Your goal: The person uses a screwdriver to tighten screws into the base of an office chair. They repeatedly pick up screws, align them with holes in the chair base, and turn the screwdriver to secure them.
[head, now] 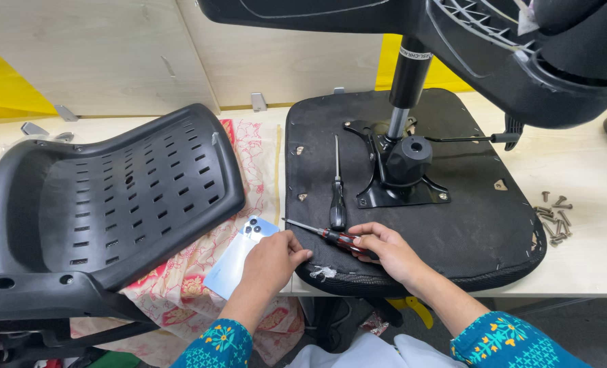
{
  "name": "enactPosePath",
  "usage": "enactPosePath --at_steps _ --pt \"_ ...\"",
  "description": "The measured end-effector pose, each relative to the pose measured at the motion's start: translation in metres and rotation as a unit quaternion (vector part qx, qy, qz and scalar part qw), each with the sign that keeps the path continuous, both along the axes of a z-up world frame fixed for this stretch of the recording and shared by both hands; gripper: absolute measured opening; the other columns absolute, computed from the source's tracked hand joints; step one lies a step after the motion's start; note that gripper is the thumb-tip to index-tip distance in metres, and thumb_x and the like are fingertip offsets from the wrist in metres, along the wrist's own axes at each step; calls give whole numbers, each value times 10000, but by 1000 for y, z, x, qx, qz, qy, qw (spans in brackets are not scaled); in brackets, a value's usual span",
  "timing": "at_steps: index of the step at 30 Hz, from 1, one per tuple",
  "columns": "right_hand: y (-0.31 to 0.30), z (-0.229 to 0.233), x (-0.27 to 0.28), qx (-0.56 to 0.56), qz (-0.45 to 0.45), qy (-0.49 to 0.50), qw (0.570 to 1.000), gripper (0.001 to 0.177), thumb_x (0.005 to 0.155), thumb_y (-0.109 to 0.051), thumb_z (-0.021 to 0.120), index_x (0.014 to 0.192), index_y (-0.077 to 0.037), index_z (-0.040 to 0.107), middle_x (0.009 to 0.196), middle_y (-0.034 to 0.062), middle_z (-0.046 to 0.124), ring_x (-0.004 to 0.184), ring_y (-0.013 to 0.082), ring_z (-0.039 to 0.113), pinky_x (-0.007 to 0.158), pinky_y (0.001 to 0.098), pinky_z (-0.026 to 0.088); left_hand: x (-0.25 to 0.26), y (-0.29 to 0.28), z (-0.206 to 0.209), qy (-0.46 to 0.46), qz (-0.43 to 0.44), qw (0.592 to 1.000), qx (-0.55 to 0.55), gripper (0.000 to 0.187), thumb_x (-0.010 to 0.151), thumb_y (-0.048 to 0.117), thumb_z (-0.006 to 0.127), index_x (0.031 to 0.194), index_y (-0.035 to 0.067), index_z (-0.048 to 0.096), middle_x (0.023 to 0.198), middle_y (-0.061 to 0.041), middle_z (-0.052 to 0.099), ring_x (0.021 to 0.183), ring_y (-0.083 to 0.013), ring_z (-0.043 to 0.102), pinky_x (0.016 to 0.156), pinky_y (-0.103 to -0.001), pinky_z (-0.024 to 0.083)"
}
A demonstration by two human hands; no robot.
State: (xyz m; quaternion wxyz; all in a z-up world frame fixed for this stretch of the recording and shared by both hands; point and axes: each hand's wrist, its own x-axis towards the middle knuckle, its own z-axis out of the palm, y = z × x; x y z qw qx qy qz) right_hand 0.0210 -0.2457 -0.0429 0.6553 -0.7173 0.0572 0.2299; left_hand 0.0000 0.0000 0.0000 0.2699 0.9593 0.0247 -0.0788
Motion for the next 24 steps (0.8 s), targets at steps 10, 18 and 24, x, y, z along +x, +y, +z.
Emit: enactPosePath --at_steps 10,18,24 --pt "-1 -1 -1 23 2 -13 1000 345 947 -259 586 1238 -102 685 1060 25 740 1024 127 681 966 318 523 -5 -2 6 -21 -14 999 -26 307 733 273 835 973 134 702 793 -59 725 818 -262 715 741 -411 549" --pt "1 4 -2 5 3 -14 1000 347 945 -260 578 1236 -109 689 1076 19 740 1030 122 682 974 311 527 1 4 -1 -4 -69 998 15 200 851 156 713 1020 190 814 927 -88 767 912 -269 737 825 -394 558" --pt "1 5 -2 7 2 -7 1000 349 946 -265 582 1240 -109 687 1077 40 738 1024 127 681 973 320 525 -1 4 4 3 -27 1000 -6 211 783 296 802 933 148 811 888 -78 787 885 -247 757 795 -382 571"
